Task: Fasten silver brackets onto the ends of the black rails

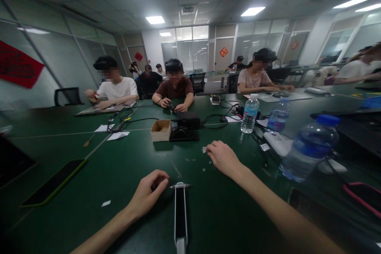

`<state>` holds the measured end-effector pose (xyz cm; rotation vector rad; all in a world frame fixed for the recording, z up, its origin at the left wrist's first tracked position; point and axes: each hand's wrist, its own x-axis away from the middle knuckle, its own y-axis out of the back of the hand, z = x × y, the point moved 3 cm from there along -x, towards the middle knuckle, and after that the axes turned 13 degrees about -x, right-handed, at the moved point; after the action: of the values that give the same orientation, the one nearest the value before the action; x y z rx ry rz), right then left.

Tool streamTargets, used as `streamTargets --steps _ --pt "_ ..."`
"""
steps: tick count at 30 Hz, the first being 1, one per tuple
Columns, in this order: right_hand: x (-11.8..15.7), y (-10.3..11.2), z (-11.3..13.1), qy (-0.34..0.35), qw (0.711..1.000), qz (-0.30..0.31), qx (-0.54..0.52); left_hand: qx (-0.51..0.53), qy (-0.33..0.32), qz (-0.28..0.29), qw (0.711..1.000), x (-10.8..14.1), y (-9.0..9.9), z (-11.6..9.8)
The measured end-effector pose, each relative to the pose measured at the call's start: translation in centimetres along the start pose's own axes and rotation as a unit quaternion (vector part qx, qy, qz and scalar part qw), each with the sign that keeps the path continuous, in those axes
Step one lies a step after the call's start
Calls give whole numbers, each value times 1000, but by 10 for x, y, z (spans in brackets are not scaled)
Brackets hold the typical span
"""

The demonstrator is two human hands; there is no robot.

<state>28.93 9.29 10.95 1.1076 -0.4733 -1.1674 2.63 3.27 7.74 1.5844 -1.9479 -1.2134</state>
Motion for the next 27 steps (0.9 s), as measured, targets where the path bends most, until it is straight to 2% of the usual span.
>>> streamTargets --steps 2,5,7,10,13,17,19,21,27 --pt "6 -3 33 93 995 24 -38 66 6 7 998 0 0 3" --pt "17 -19 77 226 971 74 -32 186 -8 27 982 1 -3 7" --pt "22 -32 95 285 955 77 -12 233 -12 43 971 1 -5 7" --pt "25 -48 104 331 942 54 -4 232 -7 58 971 1 -6 7" --pt "23 -50 102 309 950 50 -14 187 4 52 981 -1 -5 8" --pt "20 -35 91 168 983 67 -39 112 53 -7 992 -2 -4 14" --pt "20 -29 83 97 989 102 -44 87 70 -24 994 -2 -4 16" --pt "22 -26 76 54 988 140 -48 75 76 -20 994 -1 -5 15" --pt "29 -33 68 52 975 201 -75 62 72 -2 995 -1 -4 10"
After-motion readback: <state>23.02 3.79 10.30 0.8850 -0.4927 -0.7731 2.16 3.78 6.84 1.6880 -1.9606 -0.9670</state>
